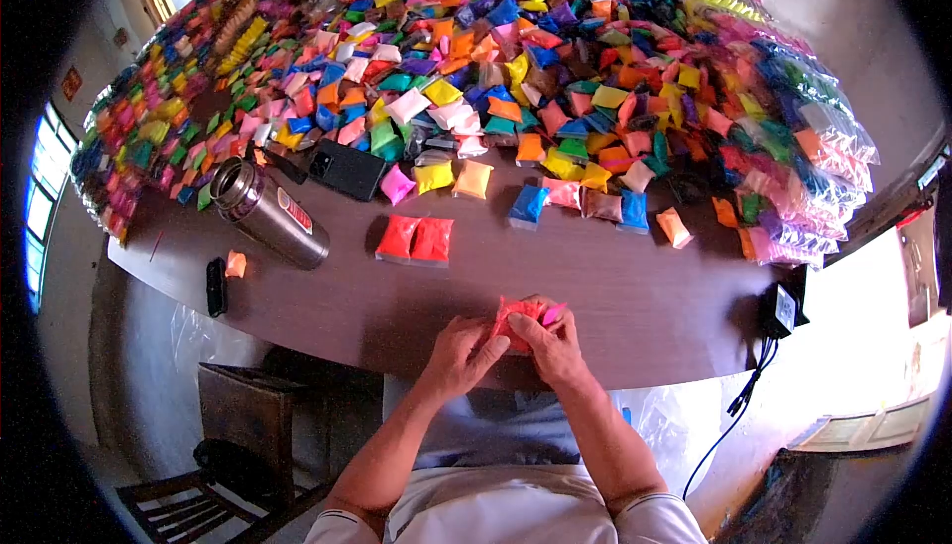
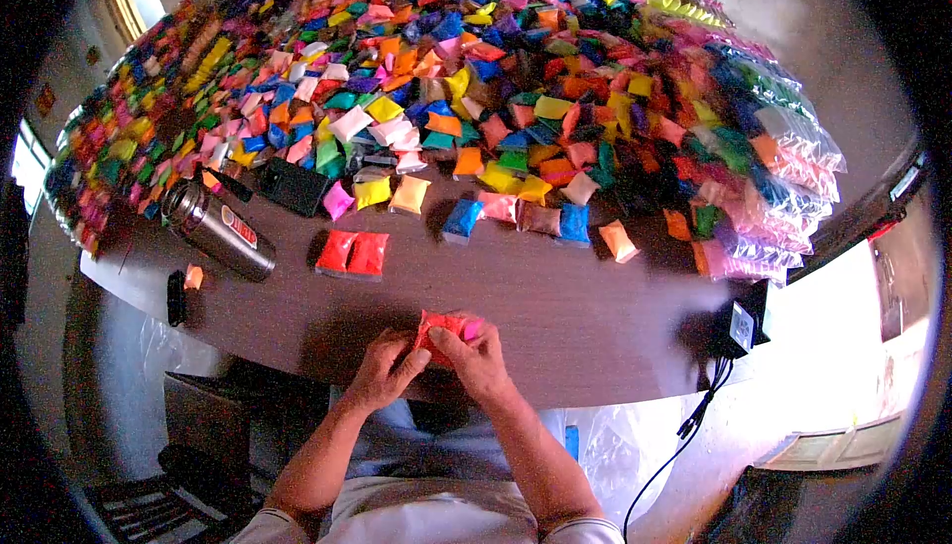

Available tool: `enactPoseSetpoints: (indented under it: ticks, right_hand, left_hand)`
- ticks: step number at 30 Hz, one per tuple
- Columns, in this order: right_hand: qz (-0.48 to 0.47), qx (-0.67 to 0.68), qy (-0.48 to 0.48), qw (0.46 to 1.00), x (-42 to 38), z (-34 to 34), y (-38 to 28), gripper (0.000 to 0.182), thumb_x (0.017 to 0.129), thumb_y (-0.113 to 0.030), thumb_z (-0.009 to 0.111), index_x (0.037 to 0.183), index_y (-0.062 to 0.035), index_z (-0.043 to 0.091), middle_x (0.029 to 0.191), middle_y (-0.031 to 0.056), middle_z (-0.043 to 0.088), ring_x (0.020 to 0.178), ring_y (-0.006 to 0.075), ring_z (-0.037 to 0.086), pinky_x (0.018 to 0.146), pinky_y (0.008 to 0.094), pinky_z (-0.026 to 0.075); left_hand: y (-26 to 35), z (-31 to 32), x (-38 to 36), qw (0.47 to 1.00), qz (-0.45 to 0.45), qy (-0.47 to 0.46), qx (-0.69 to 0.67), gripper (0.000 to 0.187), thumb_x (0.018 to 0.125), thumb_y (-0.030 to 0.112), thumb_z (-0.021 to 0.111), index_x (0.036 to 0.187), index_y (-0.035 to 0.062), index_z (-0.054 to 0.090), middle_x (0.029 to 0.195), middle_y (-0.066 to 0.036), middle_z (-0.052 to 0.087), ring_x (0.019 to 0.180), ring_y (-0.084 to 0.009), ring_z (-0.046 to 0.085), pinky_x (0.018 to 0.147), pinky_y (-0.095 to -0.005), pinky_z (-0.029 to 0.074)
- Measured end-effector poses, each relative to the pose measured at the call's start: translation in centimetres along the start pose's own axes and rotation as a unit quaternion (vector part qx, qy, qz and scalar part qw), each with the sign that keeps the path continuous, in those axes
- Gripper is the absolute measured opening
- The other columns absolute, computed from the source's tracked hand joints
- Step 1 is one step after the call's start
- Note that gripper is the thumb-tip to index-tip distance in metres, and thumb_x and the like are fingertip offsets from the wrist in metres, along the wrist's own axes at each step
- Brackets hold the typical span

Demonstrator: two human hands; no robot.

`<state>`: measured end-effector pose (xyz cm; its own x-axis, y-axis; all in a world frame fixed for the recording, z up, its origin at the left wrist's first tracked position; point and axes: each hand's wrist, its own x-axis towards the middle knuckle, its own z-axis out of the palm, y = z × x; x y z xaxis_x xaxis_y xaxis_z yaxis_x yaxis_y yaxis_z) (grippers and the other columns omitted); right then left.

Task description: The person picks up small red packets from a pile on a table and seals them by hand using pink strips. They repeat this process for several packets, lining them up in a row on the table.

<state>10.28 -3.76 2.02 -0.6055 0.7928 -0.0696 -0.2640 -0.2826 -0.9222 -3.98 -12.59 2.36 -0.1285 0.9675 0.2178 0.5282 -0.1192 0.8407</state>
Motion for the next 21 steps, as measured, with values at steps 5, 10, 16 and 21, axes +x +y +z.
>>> enactPoseSetpoints:
  ticks: [5, 10, 16, 21]
  right_hand:
    - [0.034, 0.007, -0.014, 0.999, 0.0, -0.2, -0.4, 0.013, 0.090, -0.014, 0.064, 0.090, -0.0016, 0.066, 0.082, -0.0022, 0.064, 0.072, 0.0062, 0.055, 0.064, 0.0229, 0.046]
    - [0.065, -0.031, -0.044, 0.996, 0.4, -0.1, -0.6, 0.014, 0.090, -0.018, 0.065, 0.089, -0.0039, 0.065, 0.081, -0.0032, 0.063, 0.072, 0.0057, 0.054, 0.064, 0.0225, 0.046]
    - [0.016, -0.015, -0.038, 0.999, 0.5, -0.1, 0.2, 0.015, 0.090, -0.019, 0.065, 0.087, -0.0046, 0.064, 0.079, -0.0049, 0.061, 0.069, 0.0051, 0.052, 0.062, 0.0222, 0.044]
    - [0.064, 0.047, 0.016, 0.997, -0.5, 0.5, -1.0, 0.014, 0.090, -0.016, 0.065, 0.089, -0.0028, 0.066, 0.080, -0.0039, 0.062, 0.069, 0.0054, 0.053, 0.061, 0.0223, 0.044]
  left_hand:
    - [-0.2, -0.1, -0.2, 0.999, -0.030, -0.007, -0.013, 0.036, 0.094, 0.037, 0.050, 0.102, 0.0043, 0.063, 0.092, -0.014, 0.065, 0.086, -0.0337, 0.058, 0.082, -0.0406, 0.043]
    - [-0.3, -0.1, -0.3, 1.000, -0.022, -0.013, -0.007, 0.037, 0.094, 0.038, 0.050, 0.097, 0.0036, 0.064, 0.090, -0.013, 0.065, 0.086, -0.0335, 0.058, 0.081, -0.0397, 0.043]
    - [-0.3, -0.2, -0.1, 0.999, -0.011, -0.039, 0.016, 0.035, 0.094, 0.037, 0.051, 0.099, 0.0046, 0.064, 0.086, -0.013, 0.064, 0.083, -0.0329, 0.058, 0.078, -0.0396, 0.042]
    - [-0.2, 0.2, -0.2, 1.000, -0.015, 0.020, -0.013, 0.035, 0.094, 0.037, 0.051, 0.100, 0.0047, 0.063, 0.084, -0.013, 0.063, 0.079, -0.0325, 0.058, 0.077, -0.0398, 0.042]
